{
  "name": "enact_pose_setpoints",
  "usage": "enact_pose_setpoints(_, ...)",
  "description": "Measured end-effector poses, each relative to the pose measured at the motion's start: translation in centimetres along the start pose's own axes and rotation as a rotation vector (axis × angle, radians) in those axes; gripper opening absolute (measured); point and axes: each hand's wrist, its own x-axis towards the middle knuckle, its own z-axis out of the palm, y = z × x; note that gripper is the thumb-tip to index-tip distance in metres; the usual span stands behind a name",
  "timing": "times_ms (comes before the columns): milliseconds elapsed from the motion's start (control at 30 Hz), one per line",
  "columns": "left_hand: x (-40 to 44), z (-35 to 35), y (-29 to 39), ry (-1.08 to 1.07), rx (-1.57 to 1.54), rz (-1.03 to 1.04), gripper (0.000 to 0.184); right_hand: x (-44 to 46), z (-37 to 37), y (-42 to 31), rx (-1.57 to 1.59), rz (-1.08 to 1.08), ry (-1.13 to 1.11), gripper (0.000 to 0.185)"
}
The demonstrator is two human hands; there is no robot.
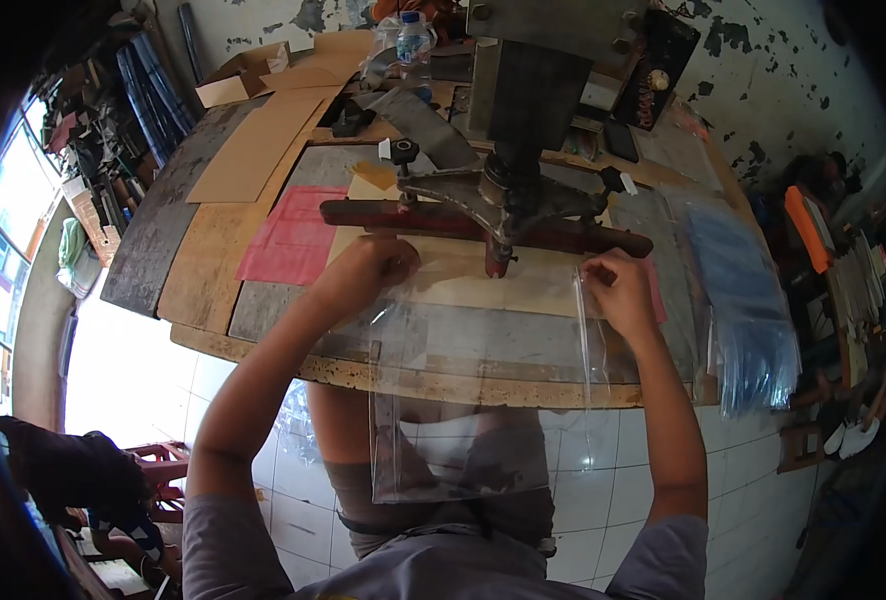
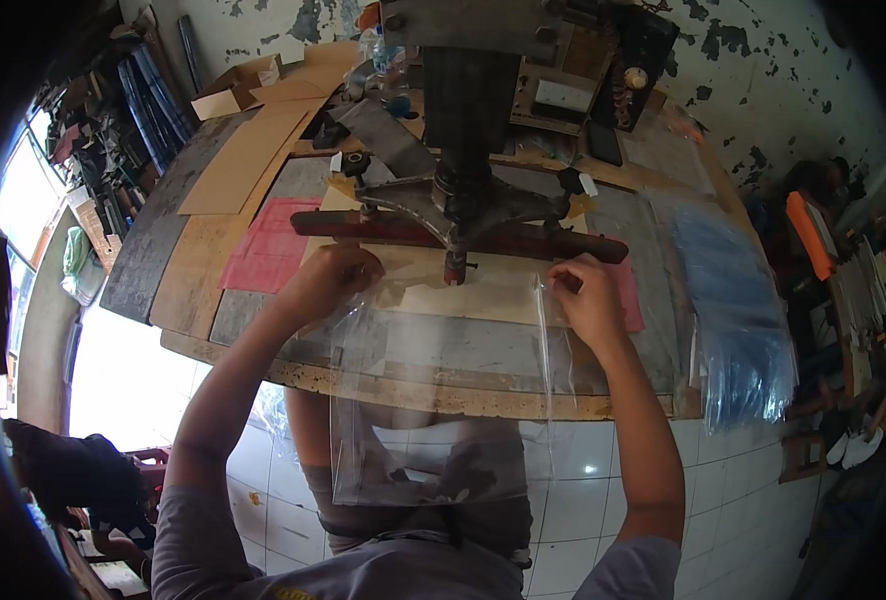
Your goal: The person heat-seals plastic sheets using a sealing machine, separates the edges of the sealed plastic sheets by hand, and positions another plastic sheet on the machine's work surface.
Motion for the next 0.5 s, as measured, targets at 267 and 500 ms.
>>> enact_pose_setpoints(267, -0.7, -0.1, 2.5, 0.089, 0.559, 0.181, 0.016, -0.2, -0.2, 0.1, -0.020, -0.302, -0.030, 0.018)
enact_pose_setpoints(500, -1.3, -0.4, 2.4, -0.086, 0.499, 0.176, 0.036, 0.0, -1.6, -1.0, -0.164, -0.326, -0.179, 0.019)
